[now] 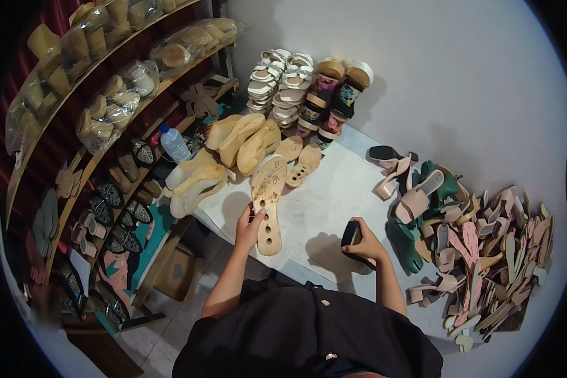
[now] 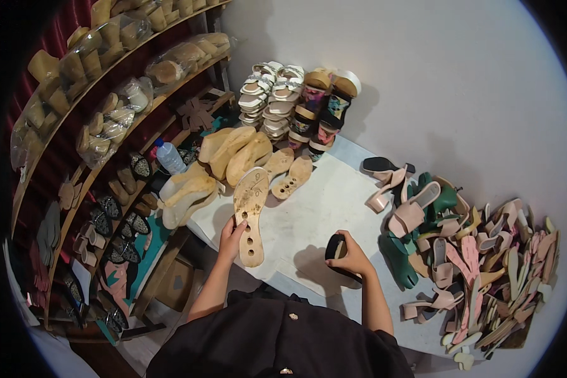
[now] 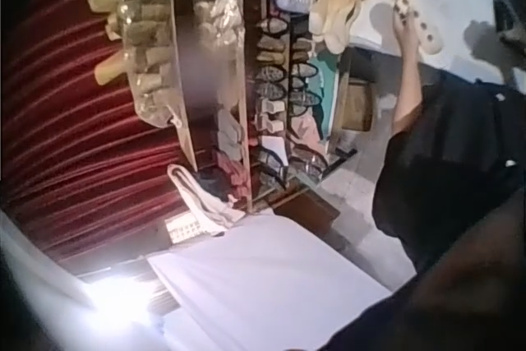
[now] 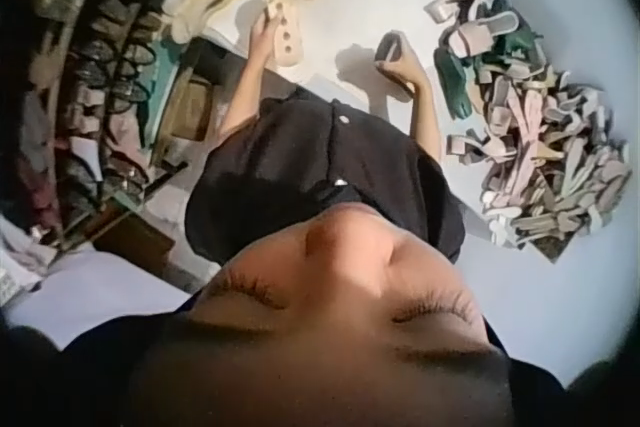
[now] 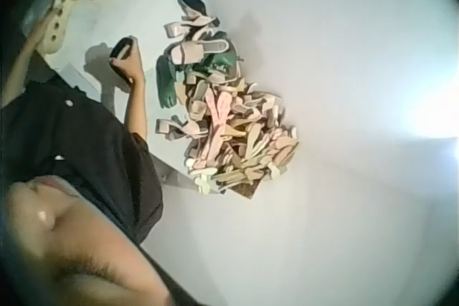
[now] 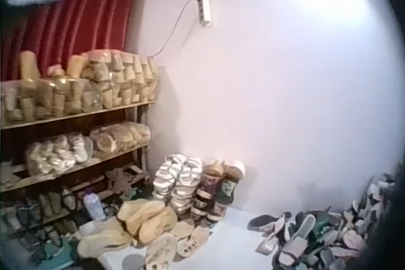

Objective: The recorder is picking up, inspecting, and sorting various shoes and shoe components from a large pile on a workbench.

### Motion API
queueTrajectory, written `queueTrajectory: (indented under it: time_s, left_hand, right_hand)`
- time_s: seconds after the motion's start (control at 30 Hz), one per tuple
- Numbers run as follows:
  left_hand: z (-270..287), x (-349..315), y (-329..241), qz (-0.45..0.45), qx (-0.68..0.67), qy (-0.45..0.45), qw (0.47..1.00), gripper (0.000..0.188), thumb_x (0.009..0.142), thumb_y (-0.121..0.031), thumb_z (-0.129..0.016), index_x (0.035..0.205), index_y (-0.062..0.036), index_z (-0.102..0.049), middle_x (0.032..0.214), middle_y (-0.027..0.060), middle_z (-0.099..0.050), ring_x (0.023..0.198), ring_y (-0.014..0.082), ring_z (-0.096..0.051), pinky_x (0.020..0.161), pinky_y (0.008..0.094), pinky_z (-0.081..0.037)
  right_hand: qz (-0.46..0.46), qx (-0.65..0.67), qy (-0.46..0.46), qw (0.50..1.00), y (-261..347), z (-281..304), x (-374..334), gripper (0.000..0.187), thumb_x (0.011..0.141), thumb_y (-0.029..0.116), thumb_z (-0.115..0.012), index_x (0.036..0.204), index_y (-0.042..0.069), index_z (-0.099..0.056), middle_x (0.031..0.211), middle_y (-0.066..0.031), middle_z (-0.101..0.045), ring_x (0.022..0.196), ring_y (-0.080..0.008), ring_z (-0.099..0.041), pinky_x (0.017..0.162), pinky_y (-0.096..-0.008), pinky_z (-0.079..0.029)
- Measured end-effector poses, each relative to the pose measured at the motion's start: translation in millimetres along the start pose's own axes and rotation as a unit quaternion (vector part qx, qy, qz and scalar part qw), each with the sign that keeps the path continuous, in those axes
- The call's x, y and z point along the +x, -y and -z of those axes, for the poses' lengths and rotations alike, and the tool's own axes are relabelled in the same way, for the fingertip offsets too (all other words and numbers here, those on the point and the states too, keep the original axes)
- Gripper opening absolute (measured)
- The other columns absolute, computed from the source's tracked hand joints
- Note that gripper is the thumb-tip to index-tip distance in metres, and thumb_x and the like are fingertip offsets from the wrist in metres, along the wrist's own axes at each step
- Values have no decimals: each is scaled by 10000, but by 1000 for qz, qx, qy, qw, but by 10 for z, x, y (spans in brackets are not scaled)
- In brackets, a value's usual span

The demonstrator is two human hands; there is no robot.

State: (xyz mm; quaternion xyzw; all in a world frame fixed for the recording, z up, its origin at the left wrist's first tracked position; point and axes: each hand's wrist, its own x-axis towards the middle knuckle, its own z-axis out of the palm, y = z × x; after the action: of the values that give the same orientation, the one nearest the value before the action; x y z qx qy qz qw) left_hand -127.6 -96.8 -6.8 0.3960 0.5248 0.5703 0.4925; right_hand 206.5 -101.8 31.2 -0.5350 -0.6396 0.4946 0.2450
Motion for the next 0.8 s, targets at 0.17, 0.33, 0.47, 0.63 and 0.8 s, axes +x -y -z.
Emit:
queueTrajectory:
  time_s: [0.17, 0.33, 0.47, 0.63, 0.8]
  left_hand:
    - [122, 427, -209, -8, 19, 45, 999, 379, 869, -212, -576, 1172, 4, -505, 868, 48, -595, 782, 111, -566, 710, 247, -445]
    - [110, 847, -258, -12, 5, 75, 997, 344, 874, -210, -571, 1140, -6, -496, 965, 63, -584, 854, 112, -555, 755, 249, -436]
    - [174, 1031, -203, 78, -154, 99, 980, 339, 877, -215, -565, 1139, -11, -492, 1047, 70, -564, 967, 128, -524, 844, 259, -400]
    - [257, 1200, -196, 99, -122, 82, 984, 373, 894, -199, -522, 1214, -22, -453, 1074, 68, -569, 952, 147, -562, 802, 284, -454]
    - [362, 1295, -163, 91, -145, 68, 983, 382, 900, -186, -504, 1239, -24, -439, 1110, 73, -556, 967, 158, -555, 806, 293, -455]
  right_hand:
    - [111, -49, 31, 992, 232, -202, 183, 745, 484, 215, -773, 1148, 117, -451, 1049, -102, -490, 973, -246, -485, 858, -324, -399]
    - [151, -347, 68, 923, 1050, -352, 465, 673, 476, 173, -736, 1103, 161, -493, 1167, -119, -461, 1184, -357, -392, 977, -587, -283]
    - [234, -456, 75, 855, 1294, -481, 911, 561, 547, 77, -623, 1088, 142, -491, 1195, -115, -445, 1264, -355, -320, 971, -652, -241]
    - [236, -472, 163, 834, 1158, -604, 1618, 557, 591, 45, -588, 1127, 135, -467, 1267, -87, -407, 1323, -306, -261, 997, -653, -212]
    - [183, -447, 249, 839, 946, -658, 2129, 502, 671, 56, -558, 1157, 141, -465, 1361, -65, -358, 1339, -256, -258, 1007, -630, -227]
